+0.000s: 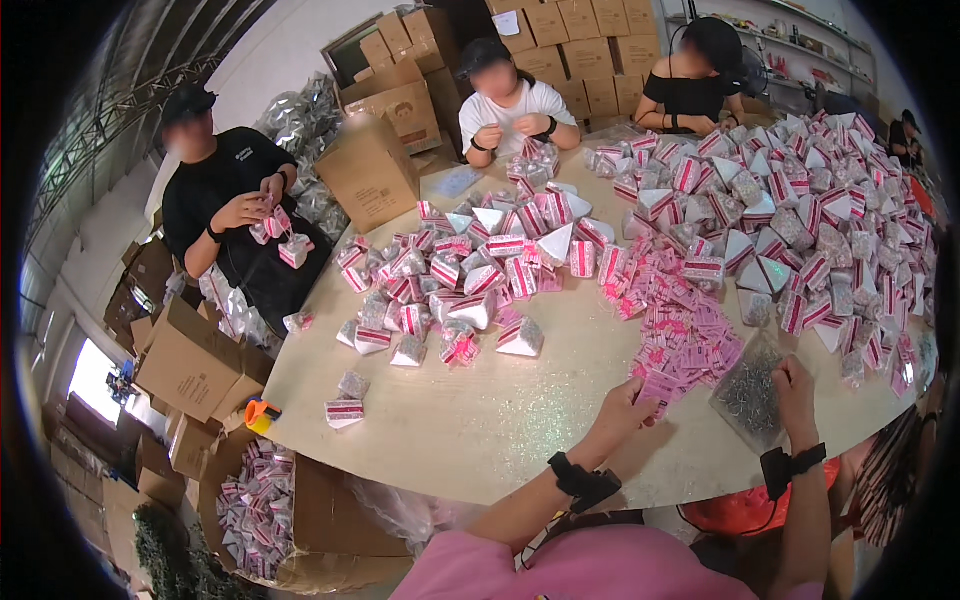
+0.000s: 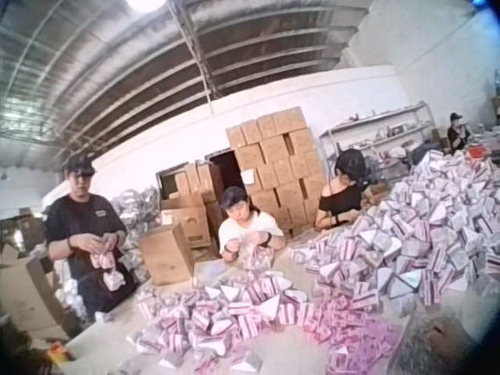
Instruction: The recorder packages small items into pink bags and triangular boxes alongside several other workers.
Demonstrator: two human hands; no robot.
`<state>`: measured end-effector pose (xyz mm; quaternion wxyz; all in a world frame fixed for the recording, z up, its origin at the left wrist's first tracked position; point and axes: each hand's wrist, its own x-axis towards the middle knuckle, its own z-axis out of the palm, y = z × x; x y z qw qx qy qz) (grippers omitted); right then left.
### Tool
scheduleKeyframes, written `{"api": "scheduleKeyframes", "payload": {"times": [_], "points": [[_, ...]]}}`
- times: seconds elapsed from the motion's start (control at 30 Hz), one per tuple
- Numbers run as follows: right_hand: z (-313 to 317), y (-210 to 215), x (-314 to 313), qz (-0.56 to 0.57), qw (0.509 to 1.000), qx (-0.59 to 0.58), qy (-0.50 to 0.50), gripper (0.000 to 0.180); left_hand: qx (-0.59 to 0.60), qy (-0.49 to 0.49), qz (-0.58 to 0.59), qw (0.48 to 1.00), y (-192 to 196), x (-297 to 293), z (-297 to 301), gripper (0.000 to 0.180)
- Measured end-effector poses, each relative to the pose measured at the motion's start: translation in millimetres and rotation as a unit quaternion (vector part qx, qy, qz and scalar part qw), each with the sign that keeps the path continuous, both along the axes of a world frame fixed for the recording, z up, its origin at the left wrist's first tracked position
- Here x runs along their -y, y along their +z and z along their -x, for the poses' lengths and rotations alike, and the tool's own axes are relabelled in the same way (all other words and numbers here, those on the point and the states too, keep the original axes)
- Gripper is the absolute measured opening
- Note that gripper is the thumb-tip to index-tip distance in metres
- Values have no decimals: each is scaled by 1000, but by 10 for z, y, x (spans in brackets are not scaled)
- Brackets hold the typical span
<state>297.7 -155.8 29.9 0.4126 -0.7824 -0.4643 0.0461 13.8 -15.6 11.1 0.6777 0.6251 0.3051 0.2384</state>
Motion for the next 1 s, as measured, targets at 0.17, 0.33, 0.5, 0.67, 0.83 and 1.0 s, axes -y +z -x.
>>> {"api": "scheduleKeyframes", "payload": {"times": [0.17, 0.33, 0.5, 0.67, 0.83, 1.0], "points": [[66, -13, 54, -43, 999, 22, 23, 11, -17, -15, -18, 1000, 125, 106, 12, 14], [235, -28, 129, -40, 992, -113, 25, 8, 7, -21, -9, 1000, 119, 225, 34, 13], [474, -13, 164, -89, 964, -245, 49, 4, -24, -32, -4, 999, 58, 276, 64, 14], [729, 130, 166, -63, 913, -401, 48, 12, -40, -33, -25, 998, 62, 272, 98, 15], [920, 48, 163, -83, 863, -490, 90, 10, -27, -31, -28, 999, 160, 318, 135, 15], [1078, 94, 187, -106, 809, -570, 97, 8, -4, -42, -14, 999, 217, 340, 119, 14]]}}
